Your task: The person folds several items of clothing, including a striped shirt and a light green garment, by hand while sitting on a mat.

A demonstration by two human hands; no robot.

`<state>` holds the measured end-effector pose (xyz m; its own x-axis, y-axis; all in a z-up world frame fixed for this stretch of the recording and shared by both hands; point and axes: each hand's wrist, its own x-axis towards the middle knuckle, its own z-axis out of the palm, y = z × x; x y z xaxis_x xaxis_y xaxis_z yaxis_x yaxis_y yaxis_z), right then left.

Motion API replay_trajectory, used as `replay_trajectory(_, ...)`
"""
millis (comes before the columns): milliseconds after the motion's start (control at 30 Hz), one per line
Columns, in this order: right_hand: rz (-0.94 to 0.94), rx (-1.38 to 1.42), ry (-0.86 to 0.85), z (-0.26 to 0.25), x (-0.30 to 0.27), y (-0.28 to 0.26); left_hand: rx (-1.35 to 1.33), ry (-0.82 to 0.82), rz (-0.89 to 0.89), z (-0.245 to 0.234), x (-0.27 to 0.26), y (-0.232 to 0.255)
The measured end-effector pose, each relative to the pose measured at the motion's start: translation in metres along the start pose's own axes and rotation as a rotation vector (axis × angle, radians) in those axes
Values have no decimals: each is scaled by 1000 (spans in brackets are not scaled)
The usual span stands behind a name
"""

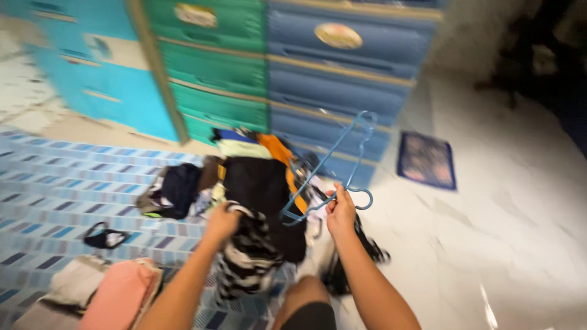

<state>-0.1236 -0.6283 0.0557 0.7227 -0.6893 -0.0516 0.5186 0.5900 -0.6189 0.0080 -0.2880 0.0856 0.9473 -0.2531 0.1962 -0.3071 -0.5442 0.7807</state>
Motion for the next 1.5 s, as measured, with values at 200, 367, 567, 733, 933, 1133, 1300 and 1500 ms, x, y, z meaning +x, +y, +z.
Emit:
replay_trajectory(200, -237, -926, 398, -132, -44, -3, -169, -139, -247, -25, -27, 11)
replay_trajectory(367, -68, -954, 41, -107, -88, -22, -684, -474, -323, 0, -34, 40)
replay_trajectory(567, -179, -627, -418, -22, -92, -33, -394, -1042, -412, 25, -70, 96)
replay_trajectory(733, -216, -798, -351, 4, -100, -26, -706, -1153, -548, 8, -90, 112)
replay_trajectory(933, -201, -763, -190, -1, -105, -6, -479, -868, -166, 66, -94, 92)
replay_trajectory(1133, 315, -191, 47, -13, -155, 22, -229, -545, -69, 101, -84, 77)
replay_trajectory(1300, 343, -440, -67, -42, -146, 33, -122, -514, -47, 95, -88, 90)
replay_trajectory(1500, 190, -517, 290, -149, -81, 38, 149, -527, 60, 45, -73, 85)
